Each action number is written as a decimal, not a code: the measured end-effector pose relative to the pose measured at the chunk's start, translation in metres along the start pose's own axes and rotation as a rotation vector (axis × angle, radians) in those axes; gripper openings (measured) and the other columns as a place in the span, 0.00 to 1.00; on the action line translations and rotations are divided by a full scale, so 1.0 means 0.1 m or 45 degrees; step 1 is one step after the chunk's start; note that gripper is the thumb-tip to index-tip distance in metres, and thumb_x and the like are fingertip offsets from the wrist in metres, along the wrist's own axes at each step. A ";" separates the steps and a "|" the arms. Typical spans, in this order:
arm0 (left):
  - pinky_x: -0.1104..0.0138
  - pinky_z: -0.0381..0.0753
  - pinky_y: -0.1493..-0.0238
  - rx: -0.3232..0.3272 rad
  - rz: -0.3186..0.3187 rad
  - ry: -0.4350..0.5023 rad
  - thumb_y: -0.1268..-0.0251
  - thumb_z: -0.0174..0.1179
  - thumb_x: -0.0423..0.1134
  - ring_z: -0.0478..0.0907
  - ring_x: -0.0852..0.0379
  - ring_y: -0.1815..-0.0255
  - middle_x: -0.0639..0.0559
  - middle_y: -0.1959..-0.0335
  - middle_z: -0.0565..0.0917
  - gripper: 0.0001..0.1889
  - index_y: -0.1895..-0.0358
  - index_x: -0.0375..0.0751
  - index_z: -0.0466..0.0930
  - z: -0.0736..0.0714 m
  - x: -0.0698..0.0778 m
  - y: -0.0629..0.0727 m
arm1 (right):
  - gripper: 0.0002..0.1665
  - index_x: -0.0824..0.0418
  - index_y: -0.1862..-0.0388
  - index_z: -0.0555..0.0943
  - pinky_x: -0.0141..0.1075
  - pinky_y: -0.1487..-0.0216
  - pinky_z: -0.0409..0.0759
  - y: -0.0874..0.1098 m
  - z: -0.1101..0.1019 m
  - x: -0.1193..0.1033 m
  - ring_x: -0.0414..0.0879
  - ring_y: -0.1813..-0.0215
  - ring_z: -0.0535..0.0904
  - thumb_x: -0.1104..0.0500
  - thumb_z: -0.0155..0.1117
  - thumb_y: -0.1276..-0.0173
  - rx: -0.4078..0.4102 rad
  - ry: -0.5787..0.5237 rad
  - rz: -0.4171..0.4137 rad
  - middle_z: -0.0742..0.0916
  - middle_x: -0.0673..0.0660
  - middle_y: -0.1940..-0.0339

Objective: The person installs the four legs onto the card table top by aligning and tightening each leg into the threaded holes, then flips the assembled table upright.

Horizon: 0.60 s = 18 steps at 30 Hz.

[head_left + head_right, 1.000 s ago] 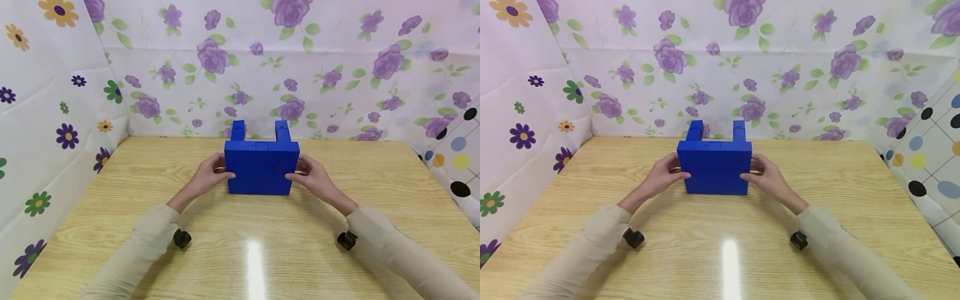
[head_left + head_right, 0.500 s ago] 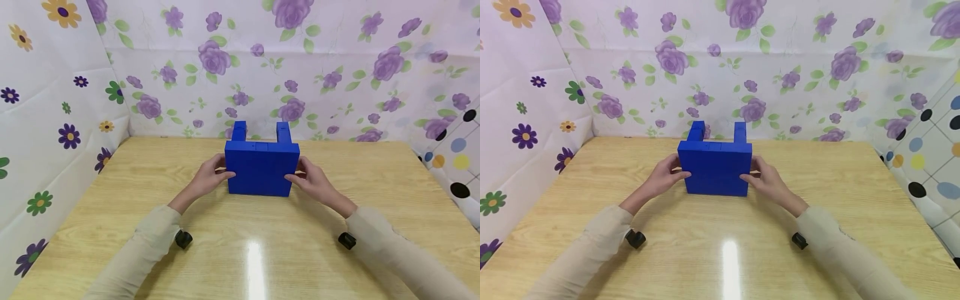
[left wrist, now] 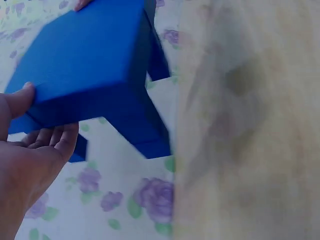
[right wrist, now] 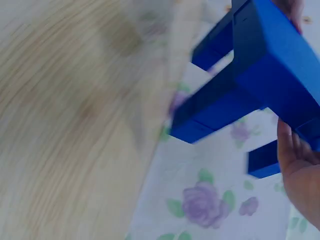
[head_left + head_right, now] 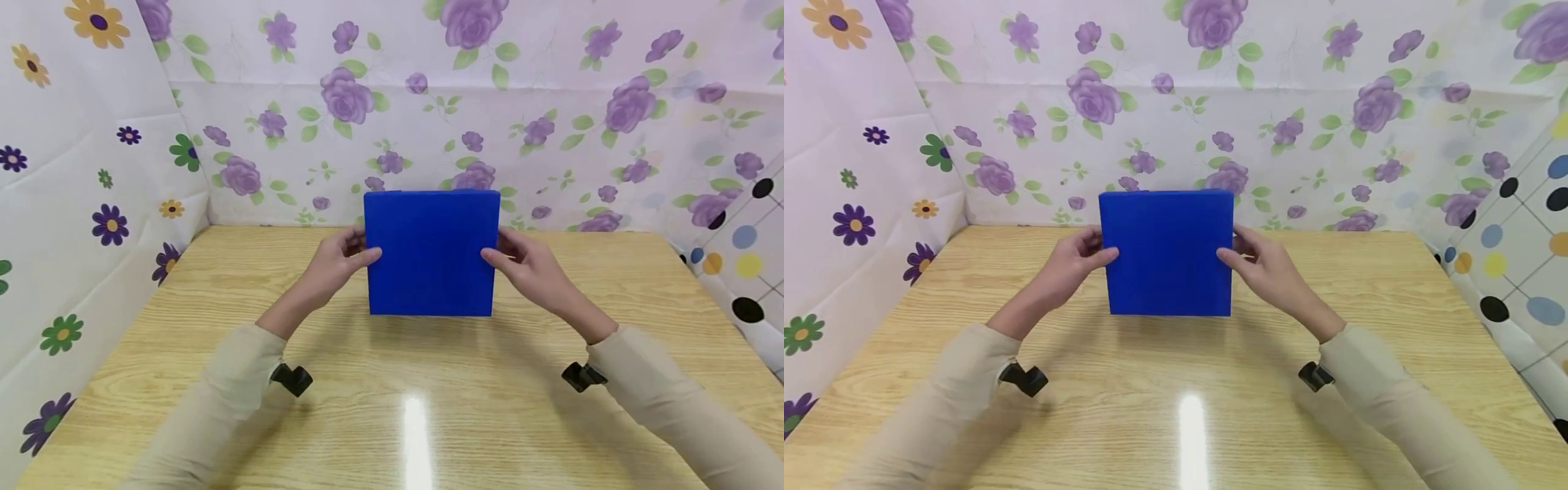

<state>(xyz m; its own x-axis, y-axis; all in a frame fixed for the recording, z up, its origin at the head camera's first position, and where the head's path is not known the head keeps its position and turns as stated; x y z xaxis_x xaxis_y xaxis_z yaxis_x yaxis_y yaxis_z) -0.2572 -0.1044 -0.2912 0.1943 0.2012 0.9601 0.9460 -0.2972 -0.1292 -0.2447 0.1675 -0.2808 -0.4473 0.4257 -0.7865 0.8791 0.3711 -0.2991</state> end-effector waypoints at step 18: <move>0.68 0.80 0.64 -0.075 -0.477 0.517 0.28 0.55 0.37 0.74 0.59 0.78 0.52 0.78 0.76 0.11 0.60 0.29 0.76 0.07 -0.31 -0.13 | 0.25 0.79 0.49 0.70 0.31 0.64 0.77 -0.12 0.14 0.23 0.39 0.76 0.67 0.54 0.54 0.24 -0.223 -0.661 0.602 0.66 0.50 0.80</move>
<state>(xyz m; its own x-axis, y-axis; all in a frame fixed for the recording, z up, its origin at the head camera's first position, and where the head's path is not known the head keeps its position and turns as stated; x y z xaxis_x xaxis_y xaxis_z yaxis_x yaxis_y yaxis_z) -0.2738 -0.1005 -0.3211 -0.2794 -0.0688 0.9577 0.9128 -0.3286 0.2426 -0.2636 0.1610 -0.3034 0.1486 0.1430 -0.9785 0.9005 0.3894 0.1937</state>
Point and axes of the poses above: each hand's wrist, its own y-axis away from the middle knuckle, its own z-axis out of the palm, x = y × z, the point moved 7 cm from there along -y, towards the middle knuckle
